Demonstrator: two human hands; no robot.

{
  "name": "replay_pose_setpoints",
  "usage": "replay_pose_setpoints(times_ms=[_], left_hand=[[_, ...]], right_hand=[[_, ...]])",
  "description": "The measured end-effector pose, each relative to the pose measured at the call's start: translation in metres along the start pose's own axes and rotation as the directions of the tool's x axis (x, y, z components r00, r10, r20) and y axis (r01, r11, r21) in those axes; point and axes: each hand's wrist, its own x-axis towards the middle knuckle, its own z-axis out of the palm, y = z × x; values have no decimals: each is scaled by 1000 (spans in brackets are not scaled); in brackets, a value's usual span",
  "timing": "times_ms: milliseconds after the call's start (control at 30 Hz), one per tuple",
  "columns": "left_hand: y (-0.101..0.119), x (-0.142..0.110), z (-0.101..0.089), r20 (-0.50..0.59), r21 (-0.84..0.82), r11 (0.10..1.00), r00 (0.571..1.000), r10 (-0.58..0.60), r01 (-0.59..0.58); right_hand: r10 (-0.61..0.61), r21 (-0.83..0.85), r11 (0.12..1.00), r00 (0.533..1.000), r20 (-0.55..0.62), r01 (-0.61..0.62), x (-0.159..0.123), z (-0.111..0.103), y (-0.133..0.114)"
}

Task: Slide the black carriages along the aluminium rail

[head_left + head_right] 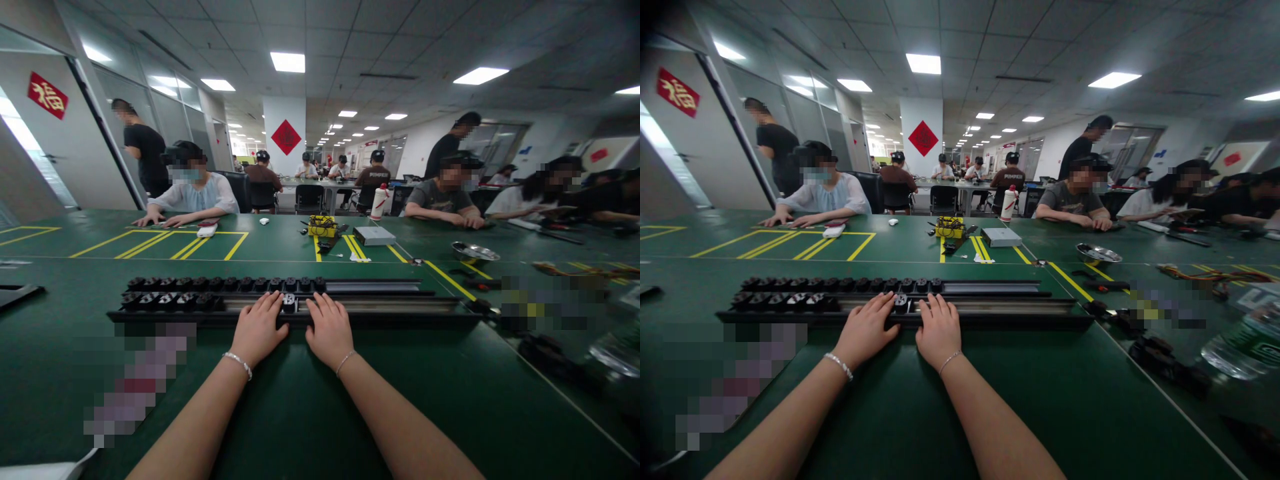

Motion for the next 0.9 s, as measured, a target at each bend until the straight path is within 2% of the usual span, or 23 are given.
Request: replay_pose_setpoints(times_ms=[433,900], left_hand=[[1,-6,4,-66,-5,999,997,37,-37],[4,-4,-3,-5,-24,1000,1000,-18,18]], right_hand=[[-3,-21,1000,1000,3,3,-1,-2,-1],[-10,-15,1000,999,32,11,-1,-5,0]])
